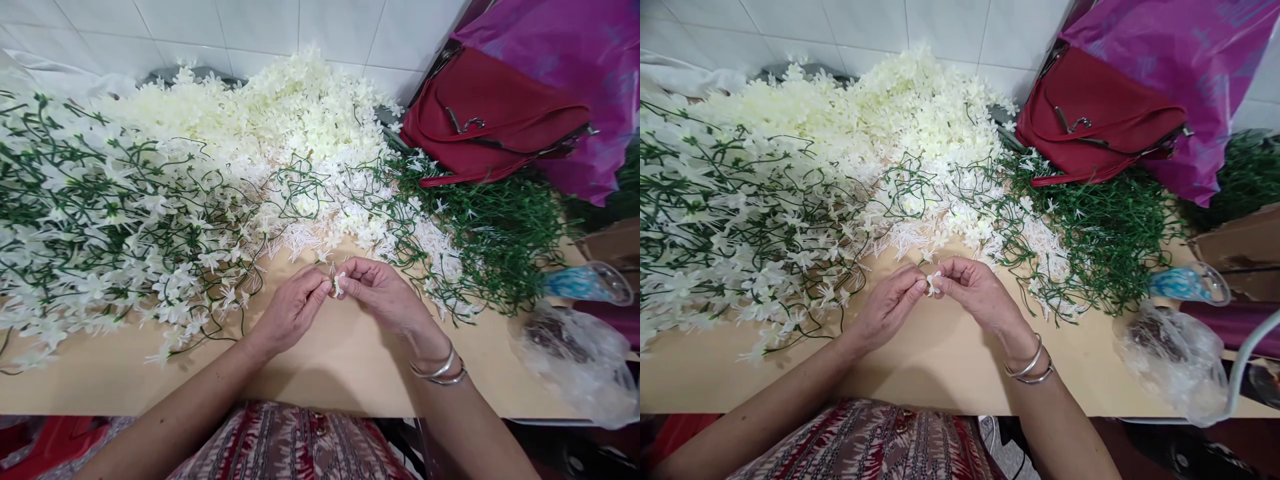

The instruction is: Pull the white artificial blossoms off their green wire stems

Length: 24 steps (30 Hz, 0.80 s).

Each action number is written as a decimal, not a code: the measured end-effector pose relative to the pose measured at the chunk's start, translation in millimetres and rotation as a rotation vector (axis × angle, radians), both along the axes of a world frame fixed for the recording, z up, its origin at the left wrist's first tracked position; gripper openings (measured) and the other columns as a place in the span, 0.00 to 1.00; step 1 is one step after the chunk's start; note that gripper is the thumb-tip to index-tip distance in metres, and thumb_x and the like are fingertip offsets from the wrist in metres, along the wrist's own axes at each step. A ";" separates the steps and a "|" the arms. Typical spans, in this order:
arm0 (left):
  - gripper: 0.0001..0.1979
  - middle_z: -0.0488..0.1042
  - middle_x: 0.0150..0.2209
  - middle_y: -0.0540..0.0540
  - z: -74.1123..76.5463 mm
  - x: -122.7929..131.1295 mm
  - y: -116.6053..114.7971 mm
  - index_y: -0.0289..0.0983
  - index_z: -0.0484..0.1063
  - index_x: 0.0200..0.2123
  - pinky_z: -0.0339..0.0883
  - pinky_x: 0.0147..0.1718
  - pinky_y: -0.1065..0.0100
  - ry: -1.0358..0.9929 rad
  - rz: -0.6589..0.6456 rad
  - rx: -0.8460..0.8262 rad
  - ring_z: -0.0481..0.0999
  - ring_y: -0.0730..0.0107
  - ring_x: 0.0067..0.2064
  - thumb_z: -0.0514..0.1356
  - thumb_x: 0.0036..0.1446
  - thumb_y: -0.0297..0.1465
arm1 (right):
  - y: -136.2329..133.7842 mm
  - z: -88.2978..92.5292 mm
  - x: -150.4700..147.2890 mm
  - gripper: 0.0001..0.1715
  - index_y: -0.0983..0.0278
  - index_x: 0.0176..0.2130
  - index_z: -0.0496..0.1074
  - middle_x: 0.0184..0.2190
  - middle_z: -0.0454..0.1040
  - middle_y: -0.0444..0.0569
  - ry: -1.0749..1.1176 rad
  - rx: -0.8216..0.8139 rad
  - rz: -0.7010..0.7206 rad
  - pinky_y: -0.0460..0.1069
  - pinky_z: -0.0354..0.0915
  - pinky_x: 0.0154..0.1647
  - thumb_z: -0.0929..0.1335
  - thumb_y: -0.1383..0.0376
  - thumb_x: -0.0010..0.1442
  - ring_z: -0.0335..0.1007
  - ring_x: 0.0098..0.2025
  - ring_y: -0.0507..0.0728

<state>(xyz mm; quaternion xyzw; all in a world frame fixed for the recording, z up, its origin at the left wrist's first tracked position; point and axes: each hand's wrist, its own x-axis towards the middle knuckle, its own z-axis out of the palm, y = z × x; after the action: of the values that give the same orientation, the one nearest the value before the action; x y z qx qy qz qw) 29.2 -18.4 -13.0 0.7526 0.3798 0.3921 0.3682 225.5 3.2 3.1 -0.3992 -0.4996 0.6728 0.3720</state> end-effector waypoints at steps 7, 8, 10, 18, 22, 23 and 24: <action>0.16 0.73 0.35 0.47 1.6 -2.0 1.1 0.38 0.73 0.37 0.67 0.42 0.66 0.049 0.001 -0.038 0.72 0.64 0.39 0.49 0.76 0.32 | 0.2 -2.0 -2.6 0.18 0.61 0.33 0.78 0.27 0.76 0.42 -0.015 -0.027 0.001 0.49 0.68 0.38 0.80 0.51 0.56 0.70 0.31 0.52; 0.16 0.73 0.35 0.47 2.1 -2.2 1.2 0.38 0.73 0.36 0.67 0.42 0.67 0.055 -0.002 -0.038 0.72 0.65 0.38 0.49 0.76 0.31 | 0.2 -2.3 -2.3 0.17 0.61 0.33 0.78 0.28 0.75 0.43 -0.011 -0.030 0.006 0.49 0.68 0.38 0.79 0.52 0.57 0.70 0.32 0.52; 0.15 0.72 0.34 0.48 2.6 -2.5 1.3 0.38 0.72 0.36 0.66 0.41 0.67 0.063 -0.006 -0.026 0.72 0.65 0.38 0.50 0.76 0.30 | -0.1 -2.8 -1.9 0.15 0.60 0.34 0.78 0.28 0.75 0.42 0.004 -0.029 0.010 0.49 0.68 0.38 0.79 0.53 0.58 0.70 0.32 0.52; 0.14 0.70 0.33 0.48 1.4 -1.3 1.3 0.37 0.71 0.35 0.63 0.38 0.68 0.088 0.011 -0.001 0.70 0.67 0.36 0.51 0.75 0.28 | -0.7 -5.3 -2.4 0.15 0.60 0.34 0.75 0.28 0.74 0.41 -0.010 0.007 0.006 0.48 0.67 0.38 0.77 0.54 0.61 0.69 0.32 0.52; 0.14 0.68 0.32 0.49 -0.3 1.0 1.9 0.37 0.70 0.34 0.62 0.37 0.67 0.110 0.033 0.030 0.70 0.66 0.37 0.51 0.75 0.27 | 0.4 -7.9 -3.4 0.16 0.60 0.34 0.74 0.28 0.73 0.41 -0.033 0.039 -0.006 0.49 0.67 0.38 0.77 0.53 0.61 0.68 0.32 0.52; 0.14 0.68 0.32 0.49 -0.6 1.7 1.8 0.37 0.70 0.34 0.62 0.37 0.67 0.105 0.040 0.036 0.69 0.66 0.36 0.51 0.75 0.27 | 0.4 -7.9 -3.8 0.16 0.60 0.35 0.74 0.28 0.73 0.41 -0.027 0.039 -0.013 0.49 0.67 0.38 0.77 0.53 0.60 0.68 0.32 0.52; 0.14 0.68 0.31 0.49 -0.8 2.3 1.4 0.37 0.69 0.33 0.62 0.37 0.67 0.093 0.049 0.038 0.69 0.67 0.36 0.51 0.75 0.27 | 0.3 -7.3 -4.2 0.16 0.60 0.36 0.74 0.28 0.73 0.41 -0.019 0.035 -0.020 0.49 0.68 0.39 0.78 0.53 0.60 0.69 0.32 0.52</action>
<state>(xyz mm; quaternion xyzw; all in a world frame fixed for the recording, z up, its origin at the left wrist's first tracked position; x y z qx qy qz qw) 31.6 -17.0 -13.7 0.7673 0.4075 0.3727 0.3262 221.3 3.6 -4.2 -0.4038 -0.5108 0.6565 0.3809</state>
